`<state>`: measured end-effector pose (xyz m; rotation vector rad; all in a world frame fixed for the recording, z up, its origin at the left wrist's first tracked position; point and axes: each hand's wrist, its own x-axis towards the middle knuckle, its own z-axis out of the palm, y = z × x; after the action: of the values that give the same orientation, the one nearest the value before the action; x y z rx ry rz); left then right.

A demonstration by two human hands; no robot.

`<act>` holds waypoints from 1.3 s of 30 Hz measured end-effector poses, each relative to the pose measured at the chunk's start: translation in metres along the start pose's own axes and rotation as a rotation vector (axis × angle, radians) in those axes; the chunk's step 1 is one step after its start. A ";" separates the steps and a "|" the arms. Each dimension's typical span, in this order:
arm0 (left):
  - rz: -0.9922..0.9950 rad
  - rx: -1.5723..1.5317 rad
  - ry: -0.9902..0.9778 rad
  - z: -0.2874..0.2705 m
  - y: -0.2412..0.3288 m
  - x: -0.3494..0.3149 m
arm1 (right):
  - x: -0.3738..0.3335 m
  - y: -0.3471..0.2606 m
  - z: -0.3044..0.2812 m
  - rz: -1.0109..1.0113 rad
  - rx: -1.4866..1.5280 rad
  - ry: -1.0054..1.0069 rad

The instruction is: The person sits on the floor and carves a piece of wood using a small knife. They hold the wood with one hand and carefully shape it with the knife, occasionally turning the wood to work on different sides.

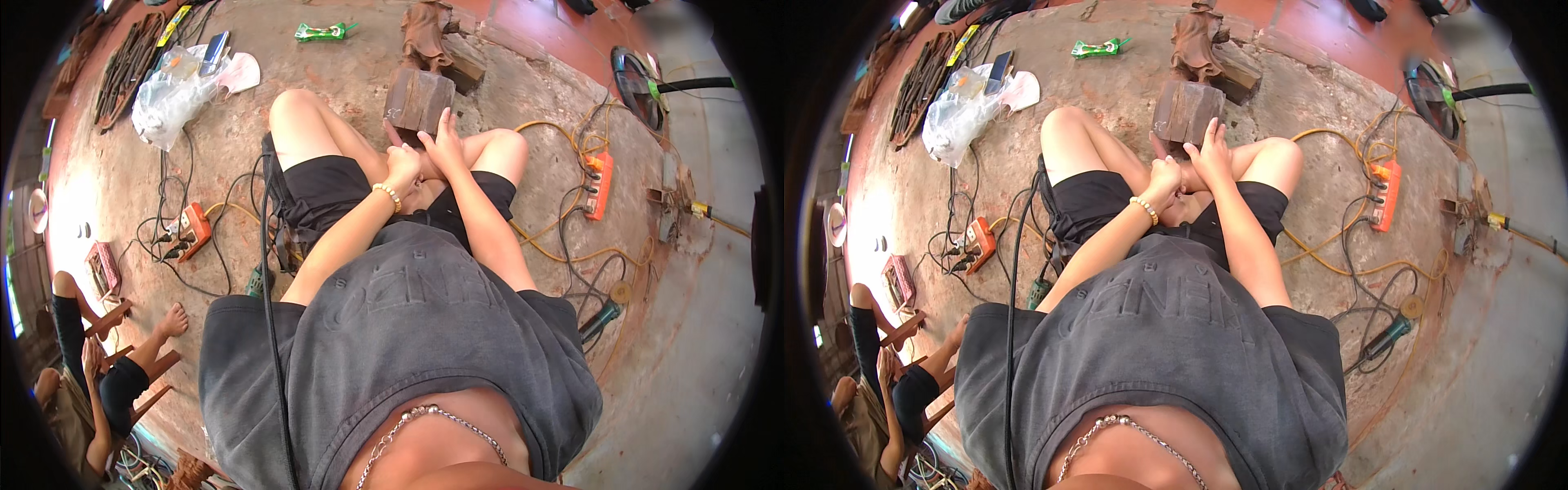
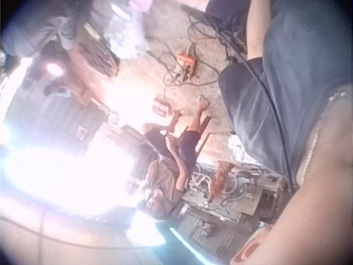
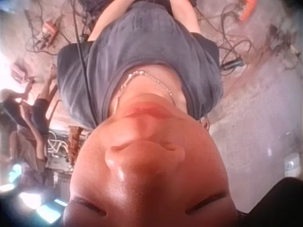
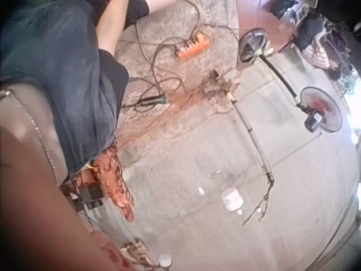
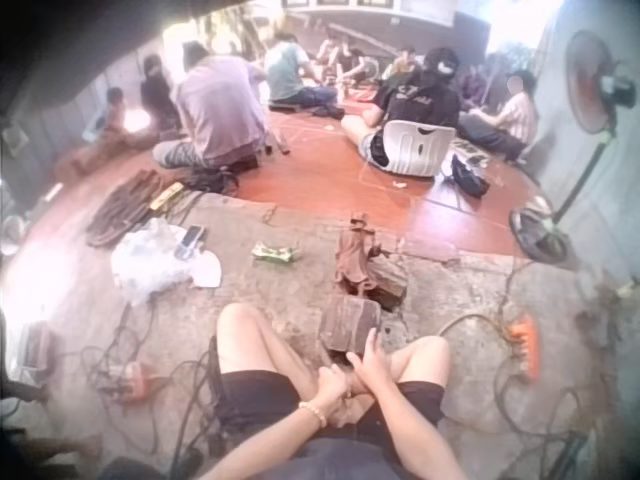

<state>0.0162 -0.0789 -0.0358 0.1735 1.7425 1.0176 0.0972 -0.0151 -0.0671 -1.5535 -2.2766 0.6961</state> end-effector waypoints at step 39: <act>0.265 0.162 0.124 -0.007 -0.040 0.050 | -0.004 -0.004 0.004 -0.048 -0.126 0.083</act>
<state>0.0028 -0.0798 -0.0984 0.4631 1.9519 1.0948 0.0936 -0.0211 -0.0681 -1.5468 -2.3271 0.4744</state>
